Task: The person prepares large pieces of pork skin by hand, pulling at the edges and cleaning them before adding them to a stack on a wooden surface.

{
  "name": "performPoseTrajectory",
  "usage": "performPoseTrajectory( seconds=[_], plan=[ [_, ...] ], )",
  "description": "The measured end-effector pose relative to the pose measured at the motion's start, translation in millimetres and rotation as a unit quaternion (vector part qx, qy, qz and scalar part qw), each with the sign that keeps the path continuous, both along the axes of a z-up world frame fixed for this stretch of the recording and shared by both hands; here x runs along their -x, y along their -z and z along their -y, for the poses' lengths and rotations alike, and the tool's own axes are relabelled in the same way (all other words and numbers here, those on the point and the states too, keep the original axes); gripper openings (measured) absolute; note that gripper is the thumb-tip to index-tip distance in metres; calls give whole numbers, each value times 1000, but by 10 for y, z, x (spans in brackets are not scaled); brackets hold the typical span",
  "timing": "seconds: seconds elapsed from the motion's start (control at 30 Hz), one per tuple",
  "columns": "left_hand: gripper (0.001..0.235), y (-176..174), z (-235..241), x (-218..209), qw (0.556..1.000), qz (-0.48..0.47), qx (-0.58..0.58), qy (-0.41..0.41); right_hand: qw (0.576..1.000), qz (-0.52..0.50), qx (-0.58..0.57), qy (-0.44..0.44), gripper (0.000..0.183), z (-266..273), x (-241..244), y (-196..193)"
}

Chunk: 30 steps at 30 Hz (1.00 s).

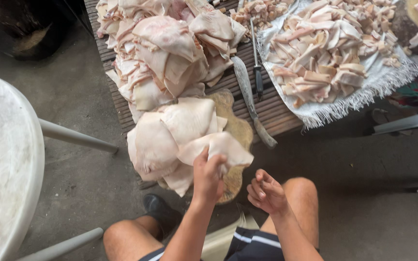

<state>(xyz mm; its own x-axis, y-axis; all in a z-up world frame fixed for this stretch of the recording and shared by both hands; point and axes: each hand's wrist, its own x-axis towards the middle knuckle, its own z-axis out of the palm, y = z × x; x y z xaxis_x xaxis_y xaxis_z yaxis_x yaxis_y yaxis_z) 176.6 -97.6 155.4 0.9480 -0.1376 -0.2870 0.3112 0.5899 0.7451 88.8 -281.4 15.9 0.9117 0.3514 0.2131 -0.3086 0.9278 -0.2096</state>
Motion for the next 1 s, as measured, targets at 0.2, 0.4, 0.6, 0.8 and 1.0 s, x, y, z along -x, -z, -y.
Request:
performPoseTrajectory(
  seconds=[0.2,0.4,0.6,0.8,1.0],
  plan=[
    [25,-30,541,-1529,999,15,32,4,999,-30,22,13,18,154,-435,-81],
    [37,-59,611,-2236,991,41,-108,68,991,-86,106,13,18,221,-840,-385],
    [51,-224,-709,-1617,703,122,-700,33,989,-116,87,-8,17,270,-735,-265],
    [80,78,-829,-1469,633,-53,-759,141,978,-176,100,-43,18,-17,-684,276],
    [74,569,-812,-1113,887,-6,-449,-107,988,-130,57,-54,18,-99,-473,334]
  ],
)
